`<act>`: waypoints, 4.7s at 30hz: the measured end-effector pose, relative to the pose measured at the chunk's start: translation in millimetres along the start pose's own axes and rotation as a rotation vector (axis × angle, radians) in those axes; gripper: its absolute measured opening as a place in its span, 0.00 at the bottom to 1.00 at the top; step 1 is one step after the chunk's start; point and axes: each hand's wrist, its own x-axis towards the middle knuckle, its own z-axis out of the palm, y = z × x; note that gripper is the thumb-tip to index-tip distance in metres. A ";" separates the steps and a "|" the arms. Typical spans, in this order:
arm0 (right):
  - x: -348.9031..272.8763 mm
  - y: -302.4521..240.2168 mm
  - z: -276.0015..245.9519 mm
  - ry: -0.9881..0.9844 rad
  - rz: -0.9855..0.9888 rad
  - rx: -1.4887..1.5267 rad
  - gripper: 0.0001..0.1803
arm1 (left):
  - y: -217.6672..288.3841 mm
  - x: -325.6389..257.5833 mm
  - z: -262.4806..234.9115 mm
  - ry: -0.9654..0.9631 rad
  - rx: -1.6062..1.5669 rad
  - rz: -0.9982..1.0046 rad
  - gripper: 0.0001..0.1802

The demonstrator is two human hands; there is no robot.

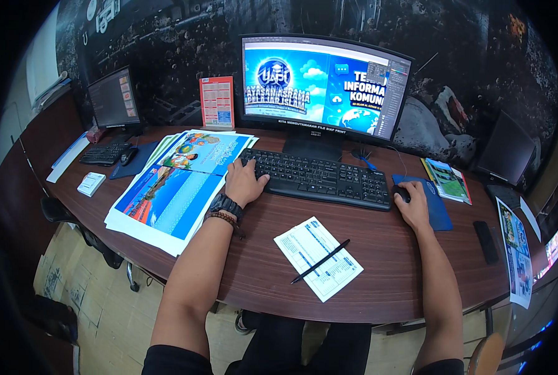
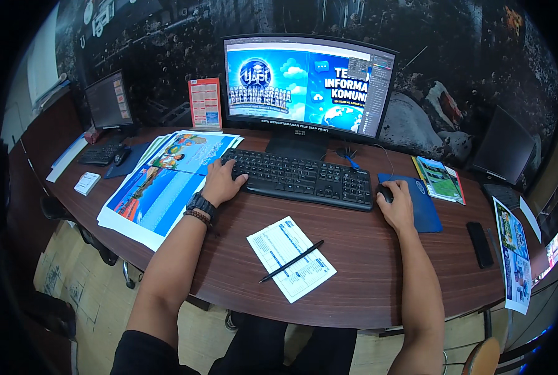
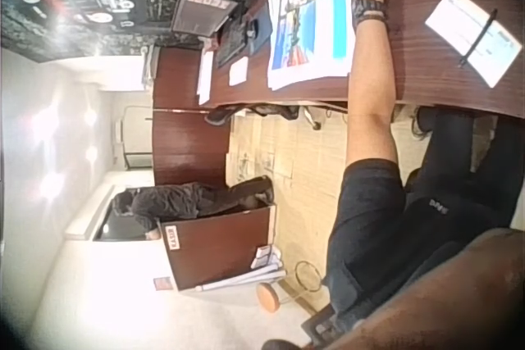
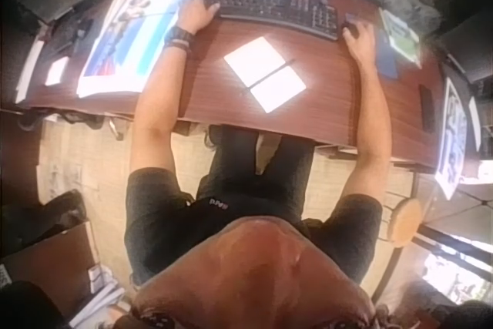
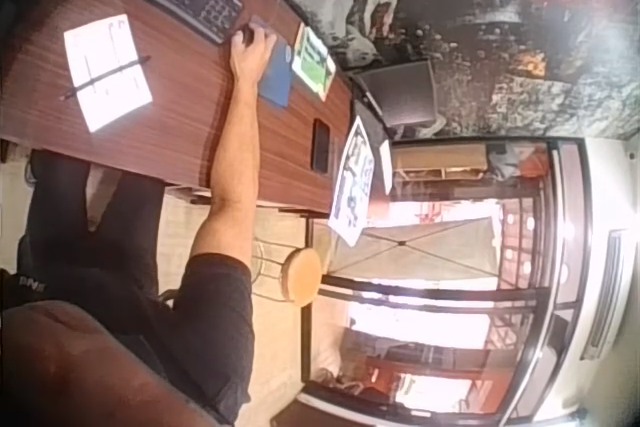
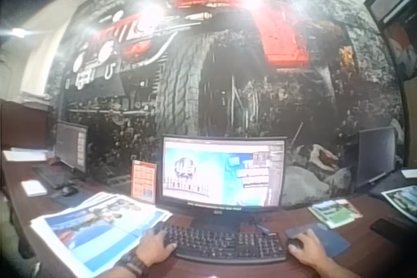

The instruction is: Designing or reviewing graphic prints on a computer.

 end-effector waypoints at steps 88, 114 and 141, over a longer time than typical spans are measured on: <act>-0.5 9.5 0.0 -0.008 -0.050 0.019 0.18 | -1.2 0.1 -10.5 -0.073 0.103 -0.072 0.52; 4.5 -94.5 19.8 -0.261 -0.340 -0.110 0.20 | -3.1 2.0 -10.0 -0.122 0.030 -0.116 0.56; 39.7 -124.3 75.3 -0.083 -0.323 -0.096 0.13 | 10.8 -2.2 -20.9 -0.162 -0.011 -0.007 0.39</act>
